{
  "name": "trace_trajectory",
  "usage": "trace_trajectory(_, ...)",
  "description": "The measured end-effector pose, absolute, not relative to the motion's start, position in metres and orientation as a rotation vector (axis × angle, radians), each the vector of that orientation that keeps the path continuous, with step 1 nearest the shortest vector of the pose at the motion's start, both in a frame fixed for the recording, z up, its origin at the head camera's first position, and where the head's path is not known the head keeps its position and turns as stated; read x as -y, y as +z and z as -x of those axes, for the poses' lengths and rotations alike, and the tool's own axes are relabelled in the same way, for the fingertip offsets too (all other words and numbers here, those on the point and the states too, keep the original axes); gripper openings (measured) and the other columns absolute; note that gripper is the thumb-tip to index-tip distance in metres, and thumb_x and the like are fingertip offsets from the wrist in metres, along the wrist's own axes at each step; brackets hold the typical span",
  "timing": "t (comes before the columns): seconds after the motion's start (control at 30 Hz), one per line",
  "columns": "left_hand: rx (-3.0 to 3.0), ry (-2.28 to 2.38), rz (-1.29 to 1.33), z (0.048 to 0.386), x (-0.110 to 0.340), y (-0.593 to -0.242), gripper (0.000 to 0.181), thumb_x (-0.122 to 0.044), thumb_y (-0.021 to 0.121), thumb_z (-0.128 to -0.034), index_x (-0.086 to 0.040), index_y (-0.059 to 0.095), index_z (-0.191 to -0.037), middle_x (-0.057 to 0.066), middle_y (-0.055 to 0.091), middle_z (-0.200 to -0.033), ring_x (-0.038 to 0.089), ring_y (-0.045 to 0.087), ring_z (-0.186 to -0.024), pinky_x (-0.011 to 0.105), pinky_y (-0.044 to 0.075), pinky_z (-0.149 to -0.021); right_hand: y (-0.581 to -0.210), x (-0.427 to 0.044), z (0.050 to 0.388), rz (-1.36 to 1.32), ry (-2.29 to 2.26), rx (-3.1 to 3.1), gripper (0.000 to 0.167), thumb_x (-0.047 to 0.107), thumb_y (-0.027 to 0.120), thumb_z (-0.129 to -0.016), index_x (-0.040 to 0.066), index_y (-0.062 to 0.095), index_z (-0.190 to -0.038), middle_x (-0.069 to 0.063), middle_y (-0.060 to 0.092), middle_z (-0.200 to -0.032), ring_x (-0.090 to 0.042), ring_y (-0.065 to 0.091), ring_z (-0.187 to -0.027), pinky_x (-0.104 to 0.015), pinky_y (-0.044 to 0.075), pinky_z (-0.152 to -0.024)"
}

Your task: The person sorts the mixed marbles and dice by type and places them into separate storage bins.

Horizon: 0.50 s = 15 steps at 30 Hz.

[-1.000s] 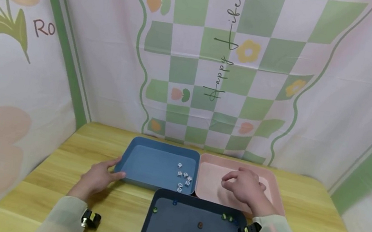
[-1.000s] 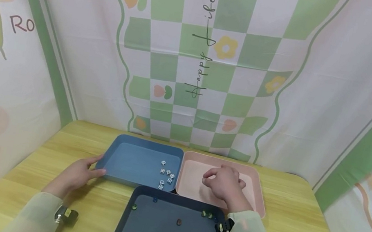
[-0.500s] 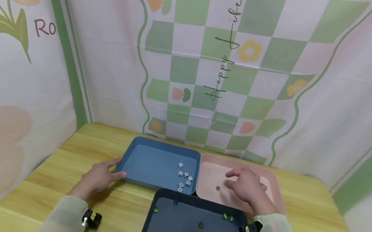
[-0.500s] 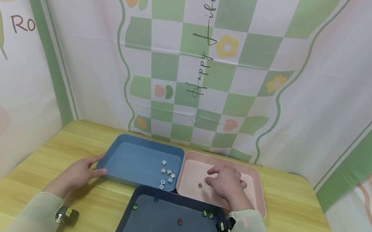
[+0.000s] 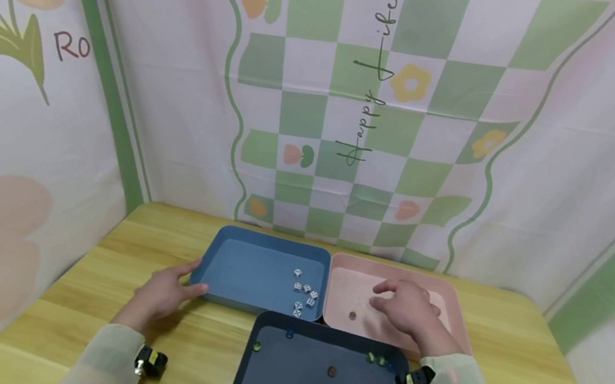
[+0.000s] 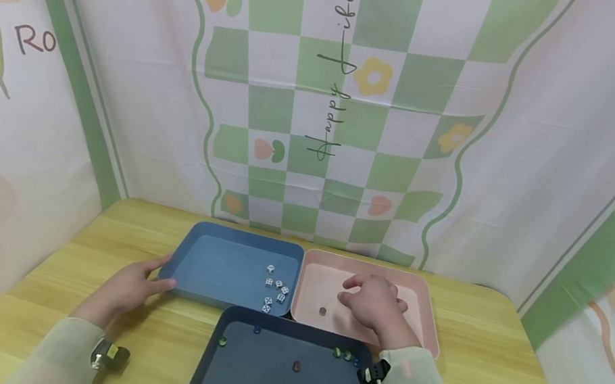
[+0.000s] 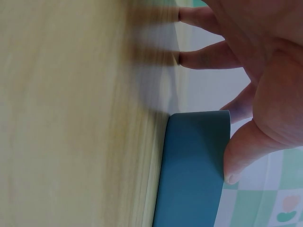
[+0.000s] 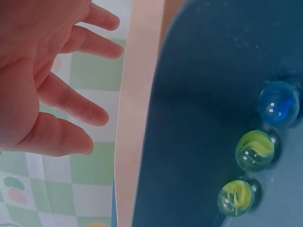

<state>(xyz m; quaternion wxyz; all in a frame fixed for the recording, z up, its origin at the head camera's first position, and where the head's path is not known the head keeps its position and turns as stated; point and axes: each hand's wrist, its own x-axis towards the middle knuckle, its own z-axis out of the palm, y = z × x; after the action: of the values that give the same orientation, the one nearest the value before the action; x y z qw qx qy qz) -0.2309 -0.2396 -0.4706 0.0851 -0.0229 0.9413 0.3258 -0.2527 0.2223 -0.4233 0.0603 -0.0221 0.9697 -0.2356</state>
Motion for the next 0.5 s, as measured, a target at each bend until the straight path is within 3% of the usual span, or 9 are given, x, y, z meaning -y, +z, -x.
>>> trace_trajectory(0.17,-2.807,0.974,0.067,0.229,0.239,-0.468,0.073,-0.058,0.058,-0.0953,-0.030,0.032,-0.157,0.022,0.037,-0.153,0.054,0.024,-0.139,0.085,-0.001,-0.093,-0.421,-0.220,0.251,0.070,-0.737,-2.924,0.032,0.035,0.069,-0.094,0.017,0.072,-0.120,-0.021,0.050,-0.141,-0.054,0.040,-0.123,-0.082,0.023,-0.086)
trace_trajectory(0.37,-2.801,0.987,0.070,0.228,0.238,-0.468,0.073,-0.057,0.058,-0.0958,-0.029,0.032,-0.157,0.022,0.037,-0.154,0.054,0.023,-0.139,0.085,-0.001,-0.094,-0.418,-0.216,0.246,0.095,-0.749,-2.925,0.031,0.034,0.069,-0.093,0.017,0.073,-0.120,-0.021,0.049,-0.143,-0.053,0.041,-0.124,-0.077,0.029,-0.085)
trace_trajectory(0.5,-2.798,0.994,0.067,0.228,0.238,-0.468,0.073,-0.057,0.058,-0.0956,-0.029,0.032,-0.158,0.022,0.036,-0.154,0.054,0.022,-0.139,0.084,-0.002,-0.094,-0.415,-0.214,0.243,0.120,-0.767,-2.925,0.033,0.035,0.071,-0.092,0.018,0.073,-0.120,-0.025,0.040,-0.149,-0.055,0.035,-0.129,-0.079,0.027,-0.087)
